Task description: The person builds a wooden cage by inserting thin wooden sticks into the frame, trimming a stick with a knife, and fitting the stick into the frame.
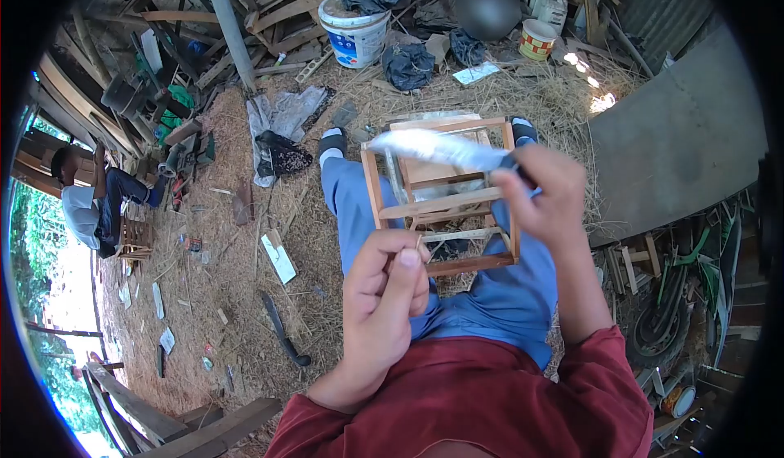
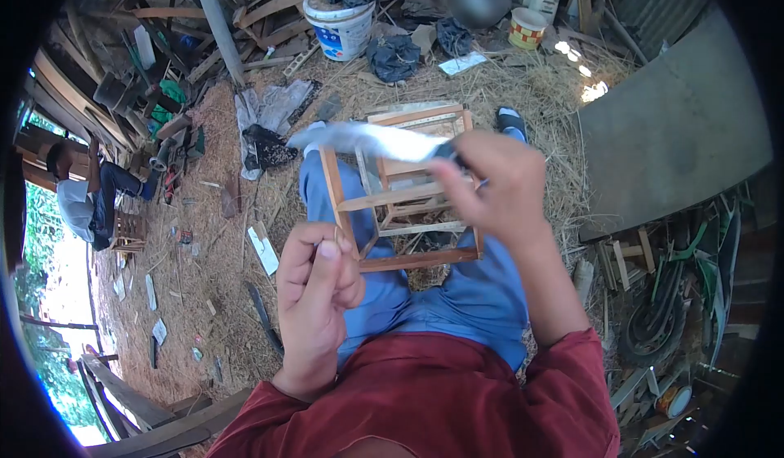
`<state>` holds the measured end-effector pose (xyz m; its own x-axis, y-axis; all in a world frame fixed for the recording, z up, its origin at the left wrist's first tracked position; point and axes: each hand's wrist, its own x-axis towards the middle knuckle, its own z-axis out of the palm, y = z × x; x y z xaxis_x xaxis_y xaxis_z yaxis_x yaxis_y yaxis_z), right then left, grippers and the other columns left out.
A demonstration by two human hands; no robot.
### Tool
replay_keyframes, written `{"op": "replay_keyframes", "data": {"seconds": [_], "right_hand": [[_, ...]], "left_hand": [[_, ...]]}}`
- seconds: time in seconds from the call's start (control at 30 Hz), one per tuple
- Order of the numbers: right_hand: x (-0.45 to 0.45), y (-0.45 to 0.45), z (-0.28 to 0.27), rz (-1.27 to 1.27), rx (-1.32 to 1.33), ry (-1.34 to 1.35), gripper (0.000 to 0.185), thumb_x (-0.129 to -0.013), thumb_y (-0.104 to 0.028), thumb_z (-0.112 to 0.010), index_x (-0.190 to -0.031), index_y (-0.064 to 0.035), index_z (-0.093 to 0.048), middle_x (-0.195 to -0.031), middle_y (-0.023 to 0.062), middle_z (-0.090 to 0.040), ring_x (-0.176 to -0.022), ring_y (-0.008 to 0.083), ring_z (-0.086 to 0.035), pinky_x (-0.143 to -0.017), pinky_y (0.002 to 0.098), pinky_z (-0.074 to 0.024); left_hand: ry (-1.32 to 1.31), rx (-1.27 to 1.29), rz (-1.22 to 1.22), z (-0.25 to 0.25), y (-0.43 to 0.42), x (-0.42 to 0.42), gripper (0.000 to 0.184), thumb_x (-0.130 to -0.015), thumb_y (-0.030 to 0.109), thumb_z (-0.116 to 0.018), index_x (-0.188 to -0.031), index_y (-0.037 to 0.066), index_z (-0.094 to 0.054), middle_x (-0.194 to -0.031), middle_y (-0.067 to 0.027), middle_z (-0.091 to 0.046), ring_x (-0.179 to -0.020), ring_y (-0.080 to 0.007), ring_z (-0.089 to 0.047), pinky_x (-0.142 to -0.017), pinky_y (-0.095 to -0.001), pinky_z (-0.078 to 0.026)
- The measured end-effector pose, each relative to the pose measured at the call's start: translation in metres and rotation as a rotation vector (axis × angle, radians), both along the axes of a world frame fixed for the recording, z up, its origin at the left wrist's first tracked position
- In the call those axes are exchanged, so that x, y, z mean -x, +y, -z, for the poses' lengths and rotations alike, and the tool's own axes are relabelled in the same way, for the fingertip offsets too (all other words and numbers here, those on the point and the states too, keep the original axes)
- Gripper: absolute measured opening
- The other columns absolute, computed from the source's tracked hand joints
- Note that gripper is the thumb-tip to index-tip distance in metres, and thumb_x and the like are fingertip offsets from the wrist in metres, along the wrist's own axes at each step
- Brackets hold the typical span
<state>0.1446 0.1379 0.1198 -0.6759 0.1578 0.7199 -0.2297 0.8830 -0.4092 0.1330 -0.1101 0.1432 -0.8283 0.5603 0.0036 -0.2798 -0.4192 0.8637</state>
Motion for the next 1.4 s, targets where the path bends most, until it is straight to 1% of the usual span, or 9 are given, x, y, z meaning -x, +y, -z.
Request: {"op": "replay_keyframes", "data": {"seconds": [0.07,0.27,0.73,0.8,0.87,0.97,1.23,1.33,1.4], "right_hand": [[-0.006,0.003,-0.006,0.024,0.135,-0.061,0.032,-0.082,-0.027,-0.083,-0.074,-0.0045,-0.061,-0.062,0.0084,-0.052,-0.054,0.0283,-0.055,-0.050,0.0386,-0.0395],[-0.017,-0.030,-0.014,-0.352,-0.049,-0.046,0.036,-0.079,-0.038,-0.085,-0.078,-0.0071,-0.065,-0.067,0.0073,-0.059,-0.058,0.0283,-0.061,-0.053,0.0393,-0.0443],[-0.013,-0.025,-0.016,-0.295,-0.109,-0.044,0.034,-0.080,-0.035,-0.085,-0.077,-0.0074,-0.065,-0.066,0.0076,-0.058,-0.057,0.0288,-0.060,-0.053,0.0394,-0.0437],[-0.010,-0.010,-0.008,-0.088,0.041,-0.057,0.032,-0.082,-0.029,-0.083,-0.077,-0.0053,-0.063,-0.064,0.0094,-0.054,-0.056,0.0304,-0.057,-0.052,0.0388,-0.0410],[-0.011,-0.006,-0.006,-0.112,0.084,-0.044,0.029,-0.086,-0.023,-0.081,-0.078,-0.0029,-0.062,-0.062,0.0100,-0.051,-0.053,0.0284,-0.052,-0.051,0.0375,-0.0380],[-0.018,-0.017,-0.004,-0.178,0.348,-0.180,0.026,-0.093,-0.020,-0.076,-0.082,-0.0008,-0.063,-0.061,0.0069,-0.049,-0.052,0.0168,-0.046,-0.050,0.0335,-0.0360],[-0.025,-0.029,-0.009,-0.274,0.512,-0.335,0.025,-0.096,-0.023,-0.075,-0.088,-0.0008,-0.068,-0.063,0.0045,-0.055,-0.055,0.0089,-0.047,-0.050,0.0296,-0.0364],[-0.021,-0.031,-0.005,-0.272,0.622,-0.375,0.023,-0.096,-0.022,-0.076,-0.091,-0.0014,-0.069,-0.064,-0.0003,-0.055,-0.057,0.0053,-0.045,-0.051,0.0277,-0.0348],[-0.016,-0.033,-0.003,-0.309,0.778,-0.475,0.019,-0.096,-0.019,-0.077,-0.094,-0.0018,-0.071,-0.069,-0.0059,-0.056,-0.062,0.0018,-0.045,-0.053,0.0245,-0.0337]], "left_hand": [[-0.032,0.003,-0.008,-0.003,0.002,-0.004,0.010,-0.113,0.013,-0.051,-0.116,0.005,-0.056,-0.076,0.0044,-0.044,-0.062,-0.0028,-0.036,-0.053,-0.0217,-0.028],[-0.024,-0.016,-0.025,0.007,0.010,-0.002,0.009,-0.110,0.010,-0.057,-0.117,0.005,-0.055,-0.078,0.0030,-0.048,-0.063,-0.0024,-0.037,-0.053,-0.0212,-0.028],[0.010,0.035,-0.081,0.004,0.006,-0.005,0.010,-0.109,0.009,-0.058,-0.118,0.004,-0.056,-0.077,0.0028,-0.052,-0.064,-0.0018,-0.040,-0.054,-0.0208,-0.031],[0.053,0.068,-0.045,0.001,0.004,-0.004,0.009,-0.110,0.011,-0.057,-0.115,0.003,-0.057,-0.077,0.0032,-0.053,-0.064,-0.0021,-0.043,-0.055,-0.0209,-0.033],[0.088,0.113,-0.067,0.004,0.008,-0.002,0.009,-0.110,0.012,-0.057,-0.113,0.004,-0.057,-0.078,0.0033,-0.054,-0.066,-0.0022,-0.044,-0.056,-0.0204,-0.035],[0.135,0.175,-0.101,0.006,0.010,0.002,0.008,-0.110,0.011,-0.058,-0.112,0.004,-0.057,-0.080,0.0031,-0.056,-0.069,-0.0023,-0.048,-0.060,-0.0194,-0.038],[0.160,0.228,-0.122,0.014,0.015,0.006,0.007,-0.108,0.008,-0.060,-0.110,0.004,-0.056,-0.086,0.0020,-0.059,-0.075,-0.0028,-0.053,-0.066,-0.0192,-0.043],[0.157,0.222,-0.108,0.016,0.018,0.009,0.006,-0.108,0.008,-0.060,-0.109,0.004,-0.056,-0.086,0.0021,-0.059,-0.075,-0.0021,-0.053,-0.067,-0.0191,-0.043],[0.177,0.225,-0.121,0.021,0.020,0.011,0.007,-0.108,0.010,-0.060,-0.111,0.004,-0.056,-0.082,0.0001,-0.058,-0.070,-0.0024,-0.050,-0.057,-0.0187,-0.036]]}}
